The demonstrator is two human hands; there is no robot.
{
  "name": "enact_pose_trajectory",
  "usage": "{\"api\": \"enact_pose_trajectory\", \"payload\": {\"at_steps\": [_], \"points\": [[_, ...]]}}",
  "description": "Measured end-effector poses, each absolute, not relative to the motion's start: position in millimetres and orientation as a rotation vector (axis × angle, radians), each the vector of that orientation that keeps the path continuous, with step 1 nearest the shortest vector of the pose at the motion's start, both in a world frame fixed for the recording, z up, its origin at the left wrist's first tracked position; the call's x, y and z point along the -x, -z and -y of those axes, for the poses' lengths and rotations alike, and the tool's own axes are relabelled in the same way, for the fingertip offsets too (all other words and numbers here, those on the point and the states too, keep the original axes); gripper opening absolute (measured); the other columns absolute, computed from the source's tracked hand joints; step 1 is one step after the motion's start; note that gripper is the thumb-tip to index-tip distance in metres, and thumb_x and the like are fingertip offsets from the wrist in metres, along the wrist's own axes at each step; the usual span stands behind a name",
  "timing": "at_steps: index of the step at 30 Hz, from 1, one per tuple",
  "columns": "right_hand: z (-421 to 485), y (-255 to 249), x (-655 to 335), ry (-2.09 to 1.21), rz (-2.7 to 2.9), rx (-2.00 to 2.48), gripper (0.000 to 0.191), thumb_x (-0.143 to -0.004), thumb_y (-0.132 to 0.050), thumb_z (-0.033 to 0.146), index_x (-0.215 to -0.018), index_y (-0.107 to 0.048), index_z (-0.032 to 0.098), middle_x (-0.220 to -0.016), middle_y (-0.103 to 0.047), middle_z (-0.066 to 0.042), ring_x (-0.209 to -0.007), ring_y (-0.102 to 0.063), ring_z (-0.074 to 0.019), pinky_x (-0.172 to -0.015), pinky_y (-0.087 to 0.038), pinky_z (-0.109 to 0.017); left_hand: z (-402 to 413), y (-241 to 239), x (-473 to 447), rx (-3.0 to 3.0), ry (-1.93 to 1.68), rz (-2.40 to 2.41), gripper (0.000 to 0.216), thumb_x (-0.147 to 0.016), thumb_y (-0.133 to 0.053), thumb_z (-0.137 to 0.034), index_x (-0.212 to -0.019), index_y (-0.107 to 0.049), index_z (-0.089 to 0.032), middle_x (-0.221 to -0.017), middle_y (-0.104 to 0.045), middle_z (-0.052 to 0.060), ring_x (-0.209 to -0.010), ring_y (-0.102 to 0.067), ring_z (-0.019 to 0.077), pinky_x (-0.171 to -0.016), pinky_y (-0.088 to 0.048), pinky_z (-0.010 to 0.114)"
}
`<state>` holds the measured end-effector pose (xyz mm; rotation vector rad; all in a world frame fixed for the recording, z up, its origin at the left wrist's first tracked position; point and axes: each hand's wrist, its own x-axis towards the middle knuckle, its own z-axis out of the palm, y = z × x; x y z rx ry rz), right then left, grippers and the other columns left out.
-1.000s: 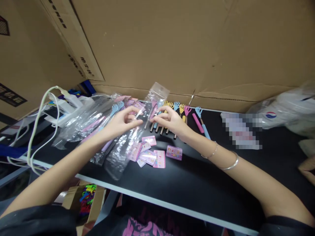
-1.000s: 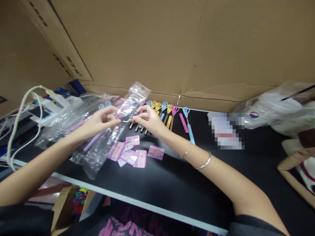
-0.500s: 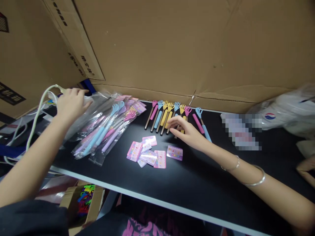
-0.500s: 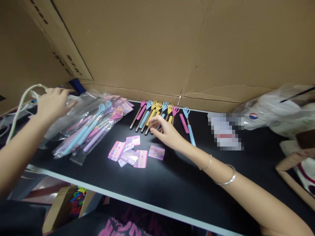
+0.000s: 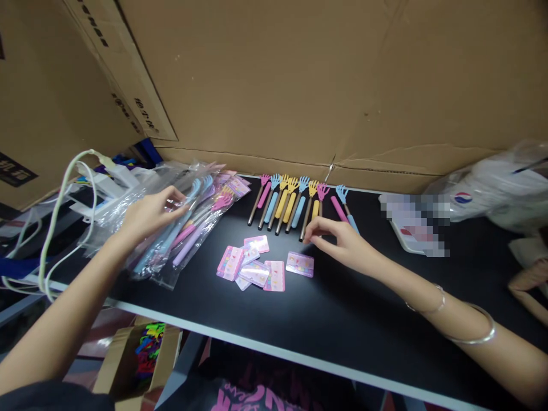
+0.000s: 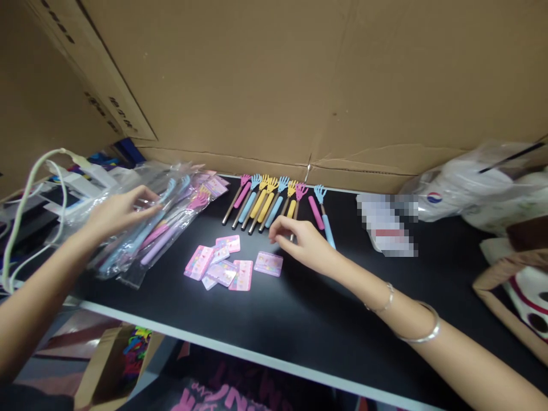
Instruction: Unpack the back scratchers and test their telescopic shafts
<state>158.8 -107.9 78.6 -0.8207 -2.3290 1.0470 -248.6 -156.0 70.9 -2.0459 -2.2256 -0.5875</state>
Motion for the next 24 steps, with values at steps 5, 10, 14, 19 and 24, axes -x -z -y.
{"api": "enact_pose_trajectory", "payload": {"at_steps": [5, 10, 14, 19, 24], "points": [[104.2, -80.1, -161.6, -1.205, 2.183, 0.837, 0.006, -0.086, -0.051, 0.026, -0.088, -0.05, 0.021, -0.078, -0.065, -0.002, -0.074, -0.065, -0.0139, -0.073, -0.052, -0.03, 151.8, -91.2, 243.9, 2.049, 1.187, 2.157, 0.022, -0.082, -0.06, -0.043, -0.091, -0.054, -0.023, -0.086, -0.066, -0.001, -0.075, -0.061, 0.0168, -0.064, -0.047, 0.026], [99.1, -78.2, -160.0, -1.267, 2.12, 0.85, 0.014, -0.088, -0.052, 0.033, -0.094, -0.049, 0.021, -0.081, -0.066, -0.002, -0.078, -0.067, -0.0149, -0.076, -0.052, -0.032, 150.4, -105.2, 198.1, 2.054, 0.861, 1.975, 0.018, -0.085, -0.059, -0.037, -0.098, -0.057, -0.025, -0.082, -0.07, -0.001, -0.065, -0.06, 0.0165, -0.052, -0.033, 0.021], [90.2, -74.9, -163.6, -1.449, 1.958, 0.855, 0.028, -0.086, -0.056, 0.045, -0.1, -0.048, 0.022, -0.083, -0.065, -0.001, -0.079, -0.068, -0.0168, -0.078, -0.052, -0.034, 145.2, -102.2, 154.7, 2.005, 0.587, 1.747, 0.015, -0.086, -0.058, -0.033, -0.099, -0.061, -0.027, -0.081, -0.071, 0.001, -0.064, -0.059, 0.018, -0.048, -0.02, 0.023], [76.9, -76.2, -175.3, -1.835, 1.615, 0.928, 0.043, -0.088, -0.044, 0.059, -0.109, -0.051, 0.022, -0.099, -0.068, -0.007, -0.084, -0.069, -0.0196, -0.082, -0.052, -0.038, 140.2, -86.9, 115.0, 2.364, 0.537, 1.265, 0.016, -0.089, -0.052, -0.025, -0.096, -0.066, -0.027, -0.087, -0.069, 0.003, -0.075, -0.06, 0.0162, -0.051, -0.03, 0.025], [73.4, -72.5, -190.1, -1.874, 1.521, 1.009, 0.037, -0.077, -0.068, 0.045, -0.102, -0.061, 0.019, -0.094, -0.068, -0.005, -0.084, -0.065, -0.0148, -0.076, -0.052, -0.029, 139.8, -77.0, 94.6, 2.549, 0.544, 0.979, 0.028, -0.092, -0.044, -0.013, -0.1, -0.065, -0.029, -0.086, -0.069, 0.001, -0.071, -0.055, 0.0125, -0.051, -0.032, 0.024]]}}
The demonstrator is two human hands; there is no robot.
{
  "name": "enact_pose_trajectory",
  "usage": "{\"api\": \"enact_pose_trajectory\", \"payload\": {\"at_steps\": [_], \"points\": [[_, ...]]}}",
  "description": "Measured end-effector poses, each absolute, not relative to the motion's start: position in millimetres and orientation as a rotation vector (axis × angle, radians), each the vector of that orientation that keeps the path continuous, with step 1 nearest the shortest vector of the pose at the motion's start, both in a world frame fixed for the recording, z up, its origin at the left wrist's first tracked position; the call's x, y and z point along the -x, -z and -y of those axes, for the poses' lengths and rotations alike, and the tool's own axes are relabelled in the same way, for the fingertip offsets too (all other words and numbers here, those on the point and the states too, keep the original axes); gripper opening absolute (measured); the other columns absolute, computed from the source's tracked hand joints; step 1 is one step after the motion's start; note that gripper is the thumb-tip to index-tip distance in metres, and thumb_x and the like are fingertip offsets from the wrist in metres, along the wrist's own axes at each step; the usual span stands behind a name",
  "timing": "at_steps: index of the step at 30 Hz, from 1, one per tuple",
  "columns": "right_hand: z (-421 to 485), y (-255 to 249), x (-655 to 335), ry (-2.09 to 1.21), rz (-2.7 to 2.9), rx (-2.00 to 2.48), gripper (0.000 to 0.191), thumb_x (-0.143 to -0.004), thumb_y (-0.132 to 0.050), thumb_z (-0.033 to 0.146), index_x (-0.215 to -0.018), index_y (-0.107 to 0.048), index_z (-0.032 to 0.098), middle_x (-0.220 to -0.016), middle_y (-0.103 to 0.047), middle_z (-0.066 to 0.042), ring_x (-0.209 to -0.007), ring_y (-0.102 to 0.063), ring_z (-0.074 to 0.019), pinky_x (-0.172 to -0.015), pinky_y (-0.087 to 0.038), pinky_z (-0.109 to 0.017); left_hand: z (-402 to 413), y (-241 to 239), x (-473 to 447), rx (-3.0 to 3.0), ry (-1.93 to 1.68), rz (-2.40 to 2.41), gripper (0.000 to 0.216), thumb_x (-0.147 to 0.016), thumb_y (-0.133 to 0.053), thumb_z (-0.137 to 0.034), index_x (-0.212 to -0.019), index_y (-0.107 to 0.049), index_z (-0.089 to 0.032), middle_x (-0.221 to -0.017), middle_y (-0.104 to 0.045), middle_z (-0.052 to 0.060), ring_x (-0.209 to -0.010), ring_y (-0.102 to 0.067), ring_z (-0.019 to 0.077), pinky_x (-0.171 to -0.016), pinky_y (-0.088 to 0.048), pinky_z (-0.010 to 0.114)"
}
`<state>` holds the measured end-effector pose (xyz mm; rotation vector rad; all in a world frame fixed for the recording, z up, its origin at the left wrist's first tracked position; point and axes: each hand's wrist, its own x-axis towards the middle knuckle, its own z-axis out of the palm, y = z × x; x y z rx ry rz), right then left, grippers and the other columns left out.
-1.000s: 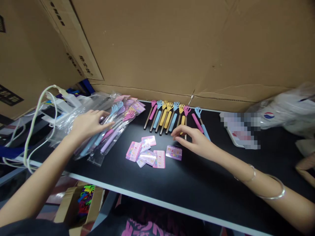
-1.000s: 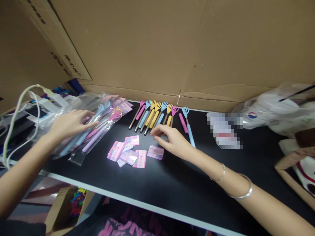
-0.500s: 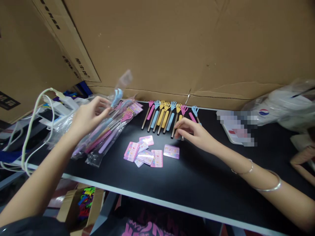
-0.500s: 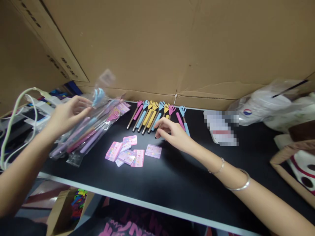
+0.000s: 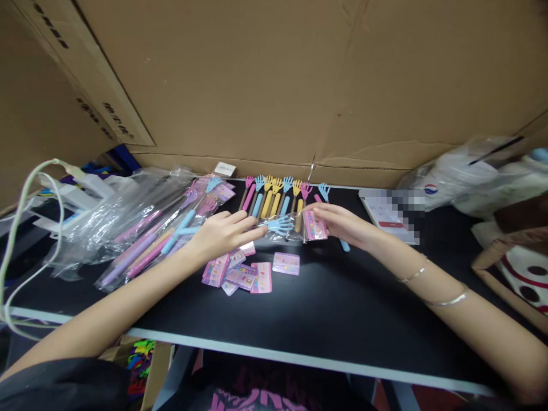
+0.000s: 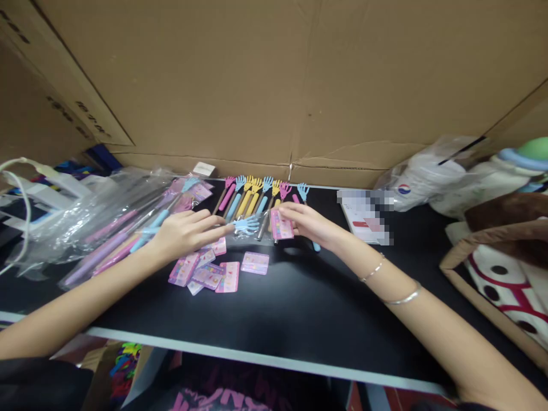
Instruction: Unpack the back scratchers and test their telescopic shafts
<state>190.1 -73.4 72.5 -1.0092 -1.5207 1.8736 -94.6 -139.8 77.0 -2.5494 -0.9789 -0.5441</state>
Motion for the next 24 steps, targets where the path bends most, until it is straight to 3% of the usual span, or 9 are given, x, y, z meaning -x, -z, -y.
{"api": "enact_pose_trajectory", "payload": {"at_steps": [4, 9, 12, 14, 16, 19, 21, 24], "points": [[80.0, -67.1, -197.6, -1.858, 1.654, 1.055, 0.033, -0.072, -0.073, 0.041, -0.092, -0.061, 0.018, -0.085, -0.064, -0.002, -0.075, -0.061, -0.0112, -0.068, -0.049, -0.025, 140.0, -71.5, 90.8, 2.495, 0.502, 0.85, 0.026, -0.093, -0.044, -0.014, -0.102, -0.064, -0.028, -0.087, -0.069, 0.001, -0.071, -0.055, 0.0125, -0.05, -0.03, 0.025], [89.1, -68.9, -196.8, -1.393, 1.767, 1.171, 0.039, -0.071, -0.071, 0.05, -0.076, -0.046, 0.02, -0.066, -0.05, 0.005, -0.056, -0.044, -0.0078, -0.051, -0.033, -0.022, 140.8, -71.3, 83.8, 2.54, 0.45, 0.948, 0.02, -0.091, -0.055, -0.029, -0.109, -0.06, -0.024, -0.095, -0.069, 0.001, -0.083, -0.059, 0.0157, -0.06, -0.039, 0.026], [96.0, -74.2, -191.5, -1.138, 1.875, 1.117, 0.042, -0.073, -0.068, 0.05, -0.072, -0.038, 0.021, -0.059, -0.037, 0.008, -0.053, -0.035, -0.0073, -0.05, -0.028, -0.022, 136.2, -77.7, 70.1, 2.783, 0.517, 1.172, 0.056, -0.079, -0.064, -0.054, -0.123, -0.052, -0.022, -0.114, -0.064, 0.006, -0.104, -0.057, 0.0209, -0.078, -0.045, 0.029], [102.2, -76.9, -187.3, -0.982, 1.954, 1.094, 0.042, -0.074, -0.067, 0.048, -0.069, -0.035, 0.022, -0.057, -0.032, 0.008, -0.051, -0.03, -0.0072, -0.05, -0.026, -0.022, 130.4, -81.3, 56.6, 2.898, 0.628, 1.312, 0.067, -0.076, -0.063, -0.06, -0.13, -0.047, -0.022, -0.118, -0.062, 0.008, -0.106, -0.057, 0.0221, -0.081, -0.045, 0.031], [108.9, -78.0, -184.0, -0.787, 2.013, 1.11, 0.041, -0.075, -0.067, 0.046, -0.068, -0.034, 0.022, -0.056, -0.033, 0.008, -0.051, -0.031, -0.0075, -0.05, -0.025, -0.023, 123.7, -82.1, 41.6, 2.973, 0.766, 1.373, 0.055, -0.082, -0.061, -0.054, -0.126, -0.05, -0.022, -0.111, -0.065, 0.007, -0.1, -0.059, 0.0205, -0.078, -0.044, 0.03], [116.2, -78.6, -183.8, -0.507, 2.048, 1.156, 0.041, -0.078, -0.065, 0.046, -0.065, -0.035, 0.021, -0.057, -0.039, 0.005, -0.053, -0.034, -0.0086, -0.051, -0.026, -0.024, 114.8, -78.5, 23.6, 3.068, 0.905, 1.425, 0.027, -0.088, -0.057, -0.045, -0.101, -0.062, -0.022, -0.084, -0.068, 0.0, -0.078, -0.061, 0.0148, -0.066, -0.041, 0.024], [117.9, -80.3, -187.0, -0.429, 2.075, 1.143, 0.036, -0.08, -0.063, 0.045, -0.066, -0.041, 0.021, -0.058, -0.043, 0.004, -0.053, -0.037, -0.0092, -0.051, -0.028, -0.024, 111.0, -75.2, 18.8, 3.058, 0.96, 1.486, 0.023, -0.088, -0.056, -0.043, -0.09, -0.064, -0.021, -0.068, -0.063, -0.003, -0.063, -0.056, 0.0117, -0.058, -0.035, 0.022], [116.3, -84.9, -193.9, -0.431, 2.204, 1.036, 0.024, -0.086, -0.057, 0.042, -0.076, -0.054, 0.02, -0.064, -0.055, 0.002, -0.057, -0.047, -0.0103, -0.056, -0.037, -0.024, 107.9, -72.2, 21.8, 2.975, 1.01, 1.531, 0.02, -0.087, -0.058, -0.039, -0.087, -0.065, -0.021, -0.063, -0.06, -0.004, -0.057, -0.051, 0.01, -0.054, -0.03, 0.021]]}}
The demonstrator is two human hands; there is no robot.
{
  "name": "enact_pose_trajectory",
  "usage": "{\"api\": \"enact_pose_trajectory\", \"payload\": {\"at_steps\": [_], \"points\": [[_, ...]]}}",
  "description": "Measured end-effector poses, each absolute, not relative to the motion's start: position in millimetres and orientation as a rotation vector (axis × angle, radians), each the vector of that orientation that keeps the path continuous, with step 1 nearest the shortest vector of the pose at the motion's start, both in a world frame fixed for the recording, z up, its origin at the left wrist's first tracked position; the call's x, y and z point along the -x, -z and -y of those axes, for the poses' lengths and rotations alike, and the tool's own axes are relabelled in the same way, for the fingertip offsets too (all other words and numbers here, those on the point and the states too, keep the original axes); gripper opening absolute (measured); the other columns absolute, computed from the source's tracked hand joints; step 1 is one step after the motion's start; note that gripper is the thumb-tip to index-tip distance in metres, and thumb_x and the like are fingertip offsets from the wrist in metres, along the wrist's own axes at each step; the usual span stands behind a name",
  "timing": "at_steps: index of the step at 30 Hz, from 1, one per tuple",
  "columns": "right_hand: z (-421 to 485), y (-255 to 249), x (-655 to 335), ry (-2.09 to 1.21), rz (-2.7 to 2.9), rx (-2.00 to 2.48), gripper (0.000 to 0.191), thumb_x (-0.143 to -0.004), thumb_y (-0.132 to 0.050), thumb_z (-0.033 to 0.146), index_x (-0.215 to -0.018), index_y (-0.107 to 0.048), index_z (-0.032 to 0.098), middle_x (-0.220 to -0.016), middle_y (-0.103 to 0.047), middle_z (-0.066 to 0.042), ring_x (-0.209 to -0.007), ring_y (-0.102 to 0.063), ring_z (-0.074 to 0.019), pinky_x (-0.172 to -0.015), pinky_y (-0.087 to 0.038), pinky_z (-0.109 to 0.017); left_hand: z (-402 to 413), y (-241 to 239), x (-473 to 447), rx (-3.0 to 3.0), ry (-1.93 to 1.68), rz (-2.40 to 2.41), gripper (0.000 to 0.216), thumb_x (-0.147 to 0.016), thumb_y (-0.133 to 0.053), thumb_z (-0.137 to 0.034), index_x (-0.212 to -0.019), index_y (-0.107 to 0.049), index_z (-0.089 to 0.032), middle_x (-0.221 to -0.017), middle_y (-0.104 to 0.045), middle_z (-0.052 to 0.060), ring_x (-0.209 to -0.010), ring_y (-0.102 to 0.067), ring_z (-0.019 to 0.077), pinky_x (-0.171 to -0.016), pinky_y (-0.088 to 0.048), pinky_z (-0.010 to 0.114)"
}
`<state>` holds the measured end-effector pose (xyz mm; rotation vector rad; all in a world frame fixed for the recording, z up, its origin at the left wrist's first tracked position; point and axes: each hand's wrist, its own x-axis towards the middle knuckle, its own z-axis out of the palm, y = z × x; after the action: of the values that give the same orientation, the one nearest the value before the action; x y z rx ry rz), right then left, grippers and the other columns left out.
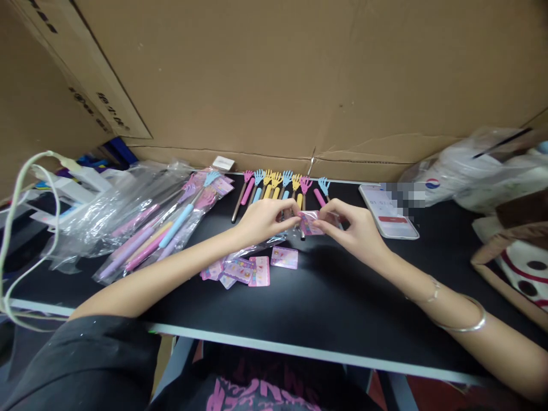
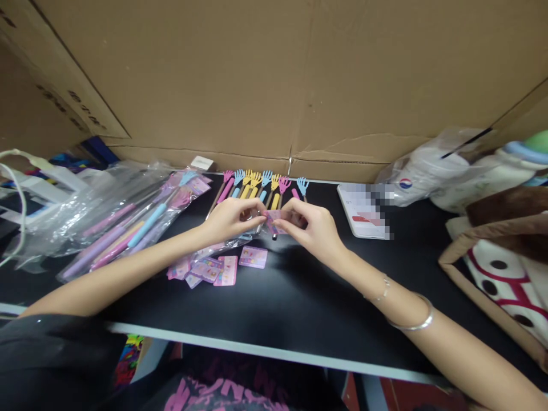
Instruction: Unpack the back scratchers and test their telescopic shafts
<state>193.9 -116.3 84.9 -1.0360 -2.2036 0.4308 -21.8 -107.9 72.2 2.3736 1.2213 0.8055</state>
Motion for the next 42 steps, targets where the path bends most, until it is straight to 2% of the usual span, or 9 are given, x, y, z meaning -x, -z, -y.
{"api": "enact_pose_trajectory", "payload": {"at_steps": [4, 8, 11, 14, 18, 27, 31, 37, 42], "points": [[111.0, -90.9, -201.0, -0.271, 2.466, 0.936, 0.025, -0.091, -0.05, 0.039, -0.103, -0.065, 0.023, -0.091, -0.066, -0.004, -0.081, -0.061, -0.0155, -0.071, -0.046, -0.027, 105.0, -74.1, 31.4, -2.369, -0.808, -1.267, 0.019, -0.088, -0.057, -0.037, -0.09, -0.067, -0.021, -0.065, -0.061, -0.004, -0.057, -0.05, 0.0099, -0.055, -0.03, 0.021], [103.8, -100.2, -207.5, -0.234, 2.552, 0.85, 0.029, -0.093, -0.046, 0.035, -0.115, -0.063, 0.027, -0.114, -0.06, -0.008, -0.108, -0.058, -0.0201, -0.087, -0.047, -0.034, 102.0, -83.1, 37.5, -2.343, -0.819, -1.167, 0.019, -0.088, -0.056, -0.034, -0.092, -0.067, -0.019, -0.07, -0.064, -0.002, -0.059, -0.051, 0.0103, -0.058, -0.034, 0.022], [100.3, -111.3, -214.4, -0.286, 2.356, 0.88, 0.025, -0.093, -0.045, 0.032, -0.104, -0.066, 0.025, -0.106, -0.062, -0.008, -0.104, -0.059, -0.02, -0.089, -0.046, -0.036, 97.1, -91.8, 46.0, -2.275, -0.929, -1.12, 0.019, -0.088, -0.055, -0.032, -0.09, -0.067, -0.017, -0.08, -0.068, 0.001, -0.068, -0.056, 0.0117, -0.063, -0.038, 0.022], [103.5, -116.8, -216.4, -0.43, 2.203, 0.949, 0.023, -0.093, -0.046, 0.034, -0.093, -0.065, 0.022, -0.094, -0.064, -0.006, -0.09, -0.062, -0.0178, -0.08, -0.048, -0.033, 87.2, -97.5, 59.7, -2.181, -1.128, -1.145, 0.019, -0.087, -0.056, -0.031, -0.089, -0.067, -0.016, -0.085, -0.068, 0.003, -0.073, -0.058, 0.0124, -0.065, -0.04, 0.023], [112.7, -105.2, -200.5, -0.774, 2.502, 0.833, 0.023, -0.091, -0.049, 0.034, -0.097, -0.066, 0.021, -0.094, -0.068, -0.005, -0.085, -0.063, -0.0165, -0.077, -0.049, -0.03, 75.4, -98.7, 70.8, -2.112, -1.274, -1.14, 0.019, -0.086, -0.057, -0.032, -0.088, -0.066, -0.015, -0.079, -0.066, 0.001, -0.066, -0.054, 0.0104, -0.062, -0.039, 0.022], [101.8, -84.7, -175.0, -1.0, 2.48, 0.785, 0.015, -0.086, -0.055, 0.032, -0.086, -0.059, 0.017, -0.085, -0.065, -0.003, -0.078, -0.062, -0.0133, -0.073, -0.049, -0.027, 76.9, -103.1, 59.1, -2.155, -1.29, -1.087, 0.016, -0.085, -0.06, -0.031, -0.088, -0.065, -0.016, -0.082, -0.065, 0.001, -0.071, -0.055, 0.0105, -0.065, -0.041, 0.024], [101.8, -84.4, -166.7, -1.062, 2.343, 0.826, 0.017, -0.086, -0.056, 0.032, -0.096, -0.056, 0.018, -0.095, -0.063, -0.005, -0.088, -0.061, -0.0151, -0.078, -0.05, -0.03, 66.1, -118.1, 65.0, -1.972, -1.586, -1.073, 0.022, -0.085, -0.061, -0.04, -0.09, -0.061, -0.019, -0.081, -0.061, 0.001, -0.069, -0.053, 0.0112, -0.064, -0.042, 0.024], [106.7, -71.3, -119.7, -1.624, 2.194, 0.607, 0.057, -0.08, -0.065, 0.031, -0.128, -0.036, 0.02, -0.132, -0.046, -0.012, -0.125, -0.046, -0.0178, -0.106, -0.039, -0.039, 25.9, -136.9, 84.9, -1.531, -2.065, -0.984, 0.033, -0.082, -0.062, -0.054, -0.094, -0.054, -0.025, -0.092, -0.058, 0.0, -0.079, -0.05, 0.011, -0.073, -0.043, 0.023], [114.3, -60.1, -99.1, -1.937, 1.908, 0.609, 0.055, -0.08, -0.065, 0.03, -0.125, -0.035, 0.019, -0.119, -0.049, -0.009, -0.103, -0.059, -0.0151, -0.092, -0.051, -0.035, -13.5, -135.0, 121.2, -1.206, -2.197, -0.848, 0.031, -0.088, -0.059, -0.047, -0.105, -0.046, -0.025, -0.096, -0.054, -0.001, -0.081, -0.047, 0.0082, -0.074, -0.04, 0.021]]}}
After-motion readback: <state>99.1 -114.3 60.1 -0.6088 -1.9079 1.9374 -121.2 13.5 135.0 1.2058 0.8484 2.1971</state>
